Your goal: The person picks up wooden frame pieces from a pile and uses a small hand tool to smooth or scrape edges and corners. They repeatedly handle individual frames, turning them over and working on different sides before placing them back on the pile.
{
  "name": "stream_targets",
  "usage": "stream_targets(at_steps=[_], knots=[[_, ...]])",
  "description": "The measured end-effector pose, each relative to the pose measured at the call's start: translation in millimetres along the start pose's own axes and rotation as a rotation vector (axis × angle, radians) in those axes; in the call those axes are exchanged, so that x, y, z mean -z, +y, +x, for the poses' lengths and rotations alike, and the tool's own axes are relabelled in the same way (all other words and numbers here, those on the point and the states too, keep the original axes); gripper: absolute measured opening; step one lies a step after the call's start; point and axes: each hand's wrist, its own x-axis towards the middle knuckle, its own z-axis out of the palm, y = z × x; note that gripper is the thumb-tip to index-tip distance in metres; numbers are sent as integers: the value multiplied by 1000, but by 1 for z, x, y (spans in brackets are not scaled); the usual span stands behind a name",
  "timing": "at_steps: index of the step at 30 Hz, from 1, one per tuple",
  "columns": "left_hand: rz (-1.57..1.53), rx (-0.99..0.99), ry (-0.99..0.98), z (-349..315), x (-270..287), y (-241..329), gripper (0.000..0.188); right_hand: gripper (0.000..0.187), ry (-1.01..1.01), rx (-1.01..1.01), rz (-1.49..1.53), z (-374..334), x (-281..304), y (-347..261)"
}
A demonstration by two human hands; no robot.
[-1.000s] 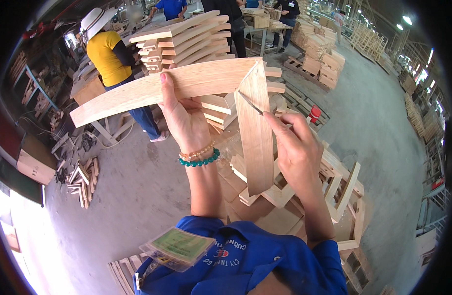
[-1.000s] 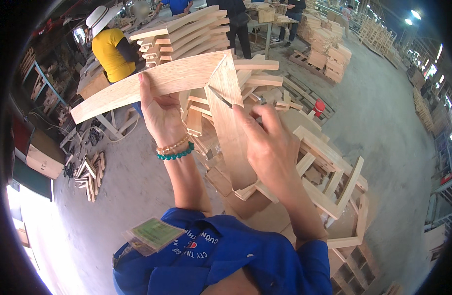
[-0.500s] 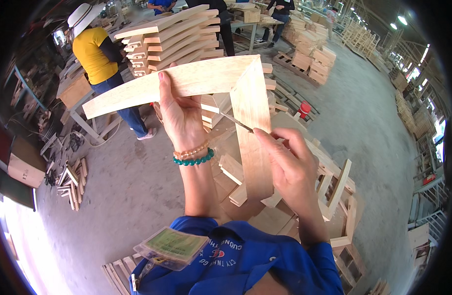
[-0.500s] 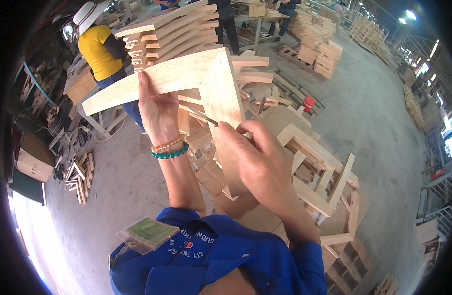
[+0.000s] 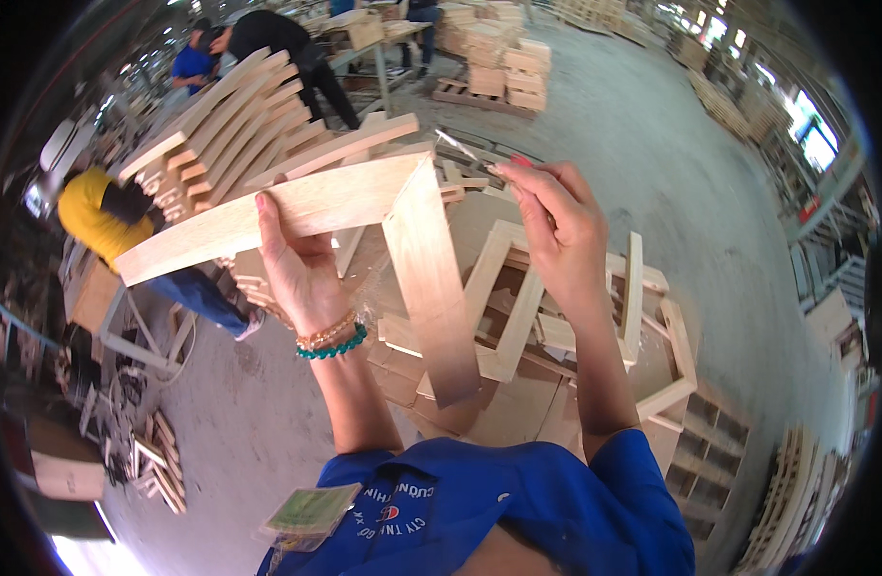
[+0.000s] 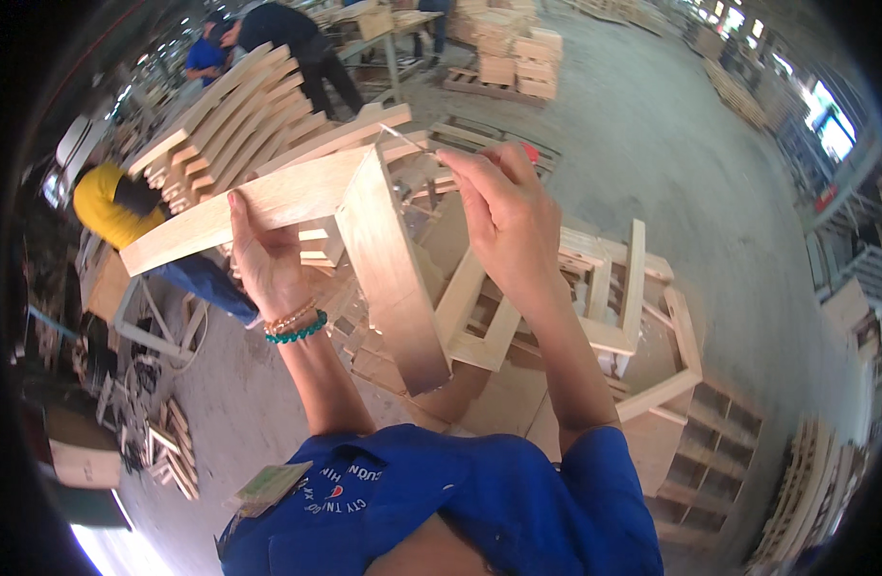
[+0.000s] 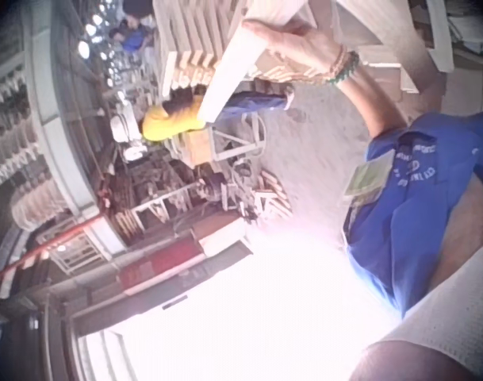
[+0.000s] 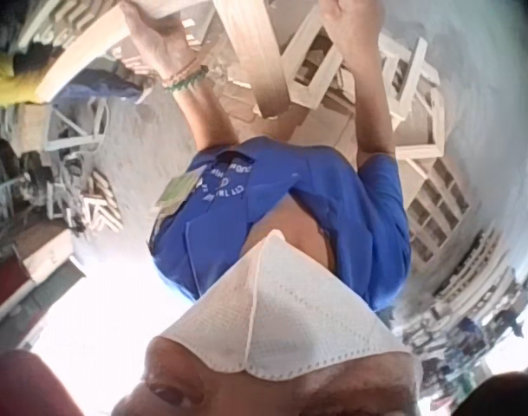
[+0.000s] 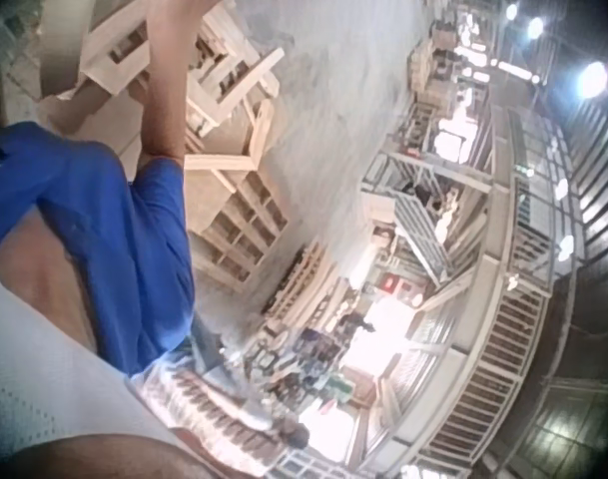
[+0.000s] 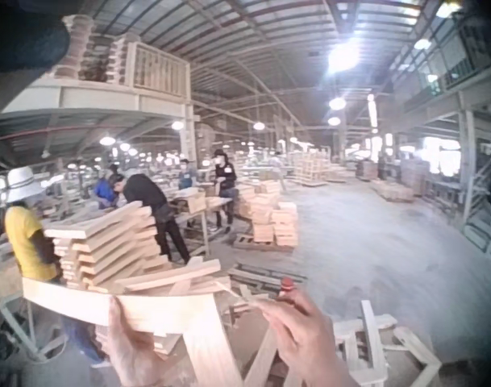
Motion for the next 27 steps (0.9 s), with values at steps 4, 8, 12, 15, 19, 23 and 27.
stream_targets(at_steps=[4,8,12,15,19,23,27], knots=[[233,65,-32,-11,-2,-23,36,29,-71,34,101,-45,2,7],[380,148,-161,-21,-8,-42,44,19,36,-150,-24,-62,23,23],[376,242,-348,-35,-12,-72,51,22,211,-298,-302,-97,67,48],[524,436,-469,-68,-32,-86,47,21,306,-500,-177,-155,116,83],[663,455,-650,-96,-32,-113,51,22,513,-849,-82,-233,167,85],[916,464,-1199,-168,-53,-137,53,22,668,-937,-266,-300,220,65],[1224,548,-1919,-219,-46,-159,65,22,873,-846,-554,-294,265,-1]])
